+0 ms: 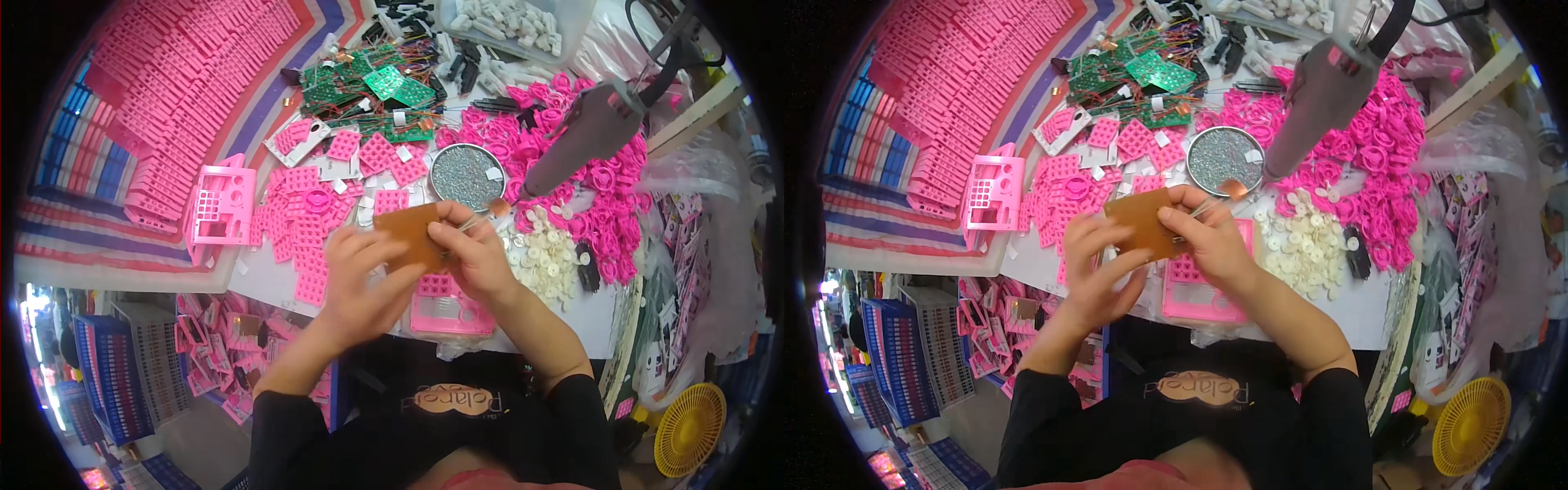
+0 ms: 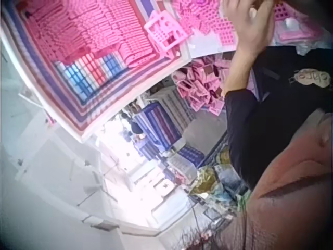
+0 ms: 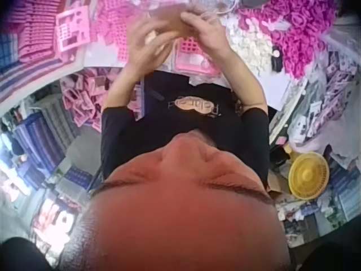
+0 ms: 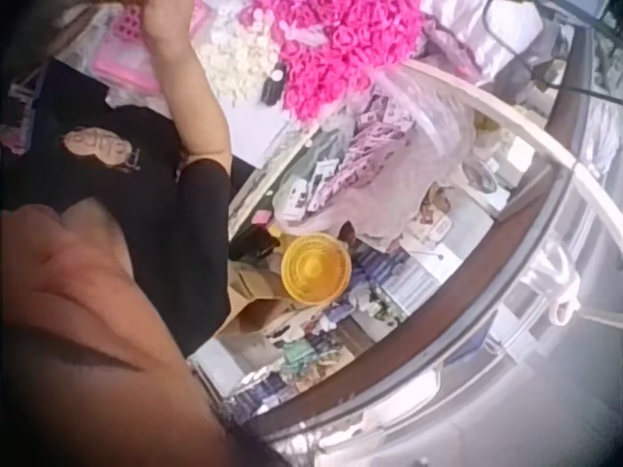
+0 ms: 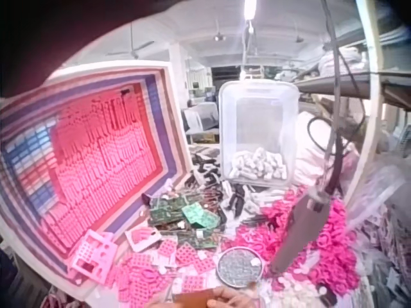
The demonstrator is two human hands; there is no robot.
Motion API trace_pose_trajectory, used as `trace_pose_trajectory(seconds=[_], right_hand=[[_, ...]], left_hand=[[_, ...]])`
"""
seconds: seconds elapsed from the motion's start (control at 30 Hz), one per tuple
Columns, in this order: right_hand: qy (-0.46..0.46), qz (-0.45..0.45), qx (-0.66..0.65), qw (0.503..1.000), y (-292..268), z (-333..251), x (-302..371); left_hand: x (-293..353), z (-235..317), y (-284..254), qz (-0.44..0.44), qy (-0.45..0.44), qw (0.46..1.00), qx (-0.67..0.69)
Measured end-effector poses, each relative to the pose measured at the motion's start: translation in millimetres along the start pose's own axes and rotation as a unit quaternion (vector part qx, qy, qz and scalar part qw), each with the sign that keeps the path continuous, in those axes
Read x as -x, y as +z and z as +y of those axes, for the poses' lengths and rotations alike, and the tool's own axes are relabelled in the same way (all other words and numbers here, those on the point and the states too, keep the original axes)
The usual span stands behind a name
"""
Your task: The worker is assembling a pink toy piggy bank by installing electronic components and using a hot glue gun.
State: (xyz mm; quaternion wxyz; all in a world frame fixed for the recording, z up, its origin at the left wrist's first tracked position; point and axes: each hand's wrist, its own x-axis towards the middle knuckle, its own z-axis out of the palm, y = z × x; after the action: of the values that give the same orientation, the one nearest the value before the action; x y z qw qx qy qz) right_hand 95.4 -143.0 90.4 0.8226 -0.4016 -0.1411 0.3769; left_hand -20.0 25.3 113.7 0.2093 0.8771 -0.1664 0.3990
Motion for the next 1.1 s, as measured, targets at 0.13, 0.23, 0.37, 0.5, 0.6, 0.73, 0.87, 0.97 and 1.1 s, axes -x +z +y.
trace_pose_trajectory(seconds=[0.13, 0.23, 0.37, 0.5, 0.6, 0.73, 0.87, 0.97, 1.1], right_hand=[[-0.016, -0.001, 0.101, 0.995, -4, -12, 15], [0.0, -0.036, 0.144, 0.989, 0, -16, 22], [-0.013, -0.035, 0.14, 0.989, -7, -16, 30], [-0.095, 0.038, 0.124, 0.987, -28, -9, 40], [-0.061, 0.101, 0.12, 0.986, -27, -6, 35], [-0.001, 0.17, -0.036, 0.985, -26, -9, 15], [-0.024, 0.111, 0.023, 0.993, -43, -4, 4], [-0.024, 0.141, 0.093, 0.985, -50, -2, 6], [-0.102, 0.162, 0.131, 0.973, -45, 4, 19]], left_hand=[[28, 9, -2, 0.084, -0.278, 0.919, 0.267], [27, 19, 17, -0.024, -0.431, 0.815, 0.387], [34, 22, 26, -0.002, -0.449, 0.713, 0.539], [48, 15, 35, 0.035, -0.473, 0.685, 0.553], [54, 14, 40, 0.017, -0.472, 0.671, 0.571], [58, 13, 42, -0.003, -0.487, 0.646, 0.588], [57, 14, 43, 0.01, -0.503, 0.631, 0.59], [54, 15, 46, 0.054, -0.494, 0.63, 0.596], [58, 10, 49, 0.079, -0.496, 0.621, 0.601]])
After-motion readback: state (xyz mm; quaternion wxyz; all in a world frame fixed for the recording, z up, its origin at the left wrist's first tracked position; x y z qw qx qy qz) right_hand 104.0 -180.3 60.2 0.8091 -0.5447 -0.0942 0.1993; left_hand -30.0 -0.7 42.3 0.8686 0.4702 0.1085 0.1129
